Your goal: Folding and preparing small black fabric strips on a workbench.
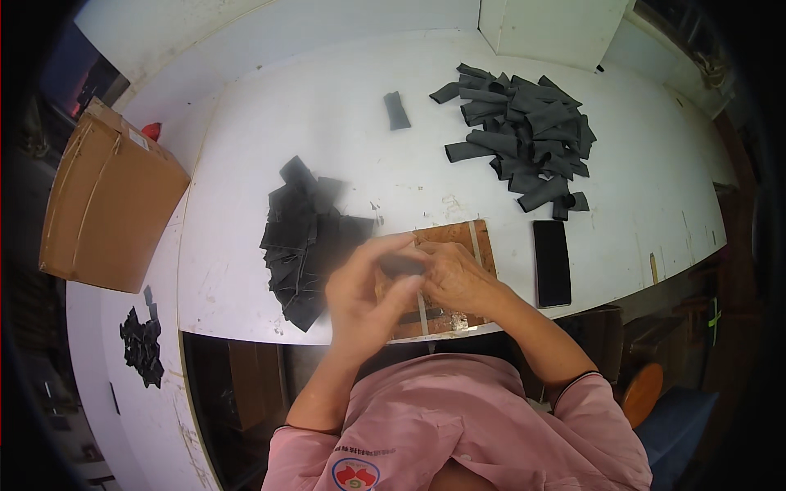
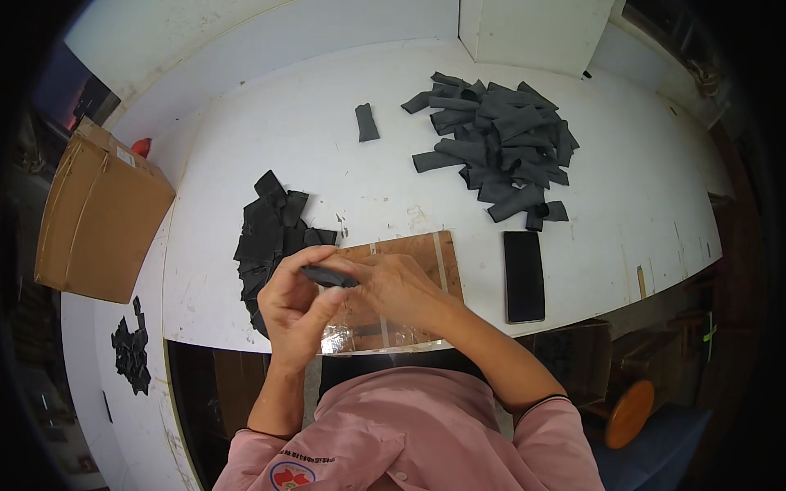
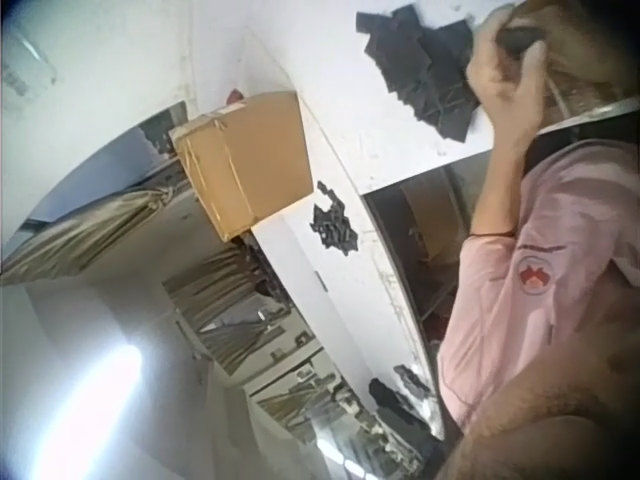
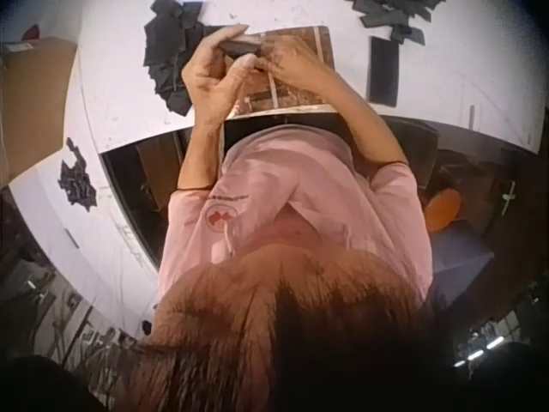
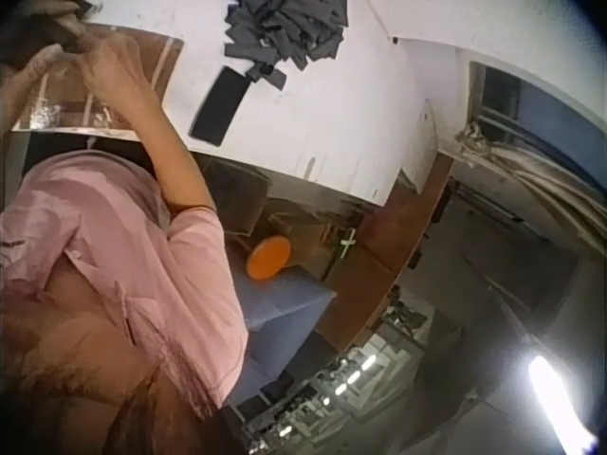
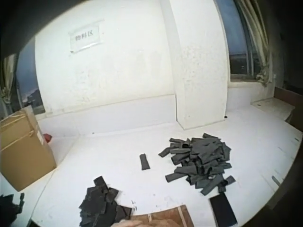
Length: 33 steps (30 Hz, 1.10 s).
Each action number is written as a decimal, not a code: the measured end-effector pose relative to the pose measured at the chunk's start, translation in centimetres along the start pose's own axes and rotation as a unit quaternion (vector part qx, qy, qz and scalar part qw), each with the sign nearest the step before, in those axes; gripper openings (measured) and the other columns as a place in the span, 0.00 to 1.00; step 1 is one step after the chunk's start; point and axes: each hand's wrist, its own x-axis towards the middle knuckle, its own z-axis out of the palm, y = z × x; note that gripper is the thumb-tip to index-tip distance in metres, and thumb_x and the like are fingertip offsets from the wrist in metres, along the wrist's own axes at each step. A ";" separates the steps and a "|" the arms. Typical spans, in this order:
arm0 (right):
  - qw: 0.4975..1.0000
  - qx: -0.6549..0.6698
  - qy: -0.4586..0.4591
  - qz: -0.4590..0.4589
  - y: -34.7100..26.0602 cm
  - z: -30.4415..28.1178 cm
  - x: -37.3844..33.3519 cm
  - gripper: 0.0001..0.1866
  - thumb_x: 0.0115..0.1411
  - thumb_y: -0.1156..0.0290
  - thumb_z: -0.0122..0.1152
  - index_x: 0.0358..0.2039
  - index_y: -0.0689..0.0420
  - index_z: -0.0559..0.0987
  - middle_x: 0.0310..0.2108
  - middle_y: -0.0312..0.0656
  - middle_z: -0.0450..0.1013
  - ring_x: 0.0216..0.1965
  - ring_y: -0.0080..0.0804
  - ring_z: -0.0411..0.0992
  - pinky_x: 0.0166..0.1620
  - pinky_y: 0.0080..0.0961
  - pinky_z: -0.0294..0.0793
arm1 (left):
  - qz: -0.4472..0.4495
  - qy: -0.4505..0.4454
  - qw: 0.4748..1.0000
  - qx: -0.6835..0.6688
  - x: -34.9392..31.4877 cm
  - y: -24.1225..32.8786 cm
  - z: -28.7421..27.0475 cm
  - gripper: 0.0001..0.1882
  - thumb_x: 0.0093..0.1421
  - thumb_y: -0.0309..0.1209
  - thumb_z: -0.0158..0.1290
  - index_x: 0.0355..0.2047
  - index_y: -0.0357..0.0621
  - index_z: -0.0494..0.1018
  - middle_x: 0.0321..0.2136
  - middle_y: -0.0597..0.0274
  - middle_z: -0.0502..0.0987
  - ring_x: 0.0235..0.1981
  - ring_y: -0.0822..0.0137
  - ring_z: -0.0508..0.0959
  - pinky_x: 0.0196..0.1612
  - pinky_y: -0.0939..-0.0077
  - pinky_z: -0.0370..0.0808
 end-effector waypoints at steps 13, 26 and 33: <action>1.000 0.015 0.012 0.006 0.1 1.0 0.0 0.10 0.49 0.71 0.51 0.33 0.58 0.70 0.21 0.49 0.69 0.26 0.46 0.69 0.27 0.36 0.67 | 0.008 0.042 0.999 -0.029 0.2 -0.6 -0.3 0.09 0.53 0.22 0.50 0.34 0.32 0.68 0.28 0.54 0.74 0.32 0.67 0.74 0.35 0.77 0.71; 0.991 -0.120 -0.049 -0.023 -0.7 0.4 0.6 0.13 0.50 0.64 0.55 0.17 0.60 0.69 0.16 0.45 0.67 0.21 0.42 0.68 0.24 0.33 0.66 | 0.005 0.187 0.967 -0.172 -0.8 -1.3 -1.3 0.05 0.57 0.29 0.45 0.30 0.39 0.66 0.29 0.57 0.71 0.34 0.64 0.70 0.43 0.69 0.65; 0.998 -0.037 -0.001 -0.054 -0.6 1.3 -0.3 0.13 0.49 0.64 0.55 0.15 0.59 0.70 0.14 0.42 0.66 0.18 0.39 0.68 0.20 0.32 0.66 | 0.076 0.164 0.977 -0.113 -1.0 -1.3 -1.9 0.05 0.57 0.28 0.46 0.29 0.38 0.66 0.27 0.54 0.72 0.34 0.62 0.71 0.43 0.69 0.65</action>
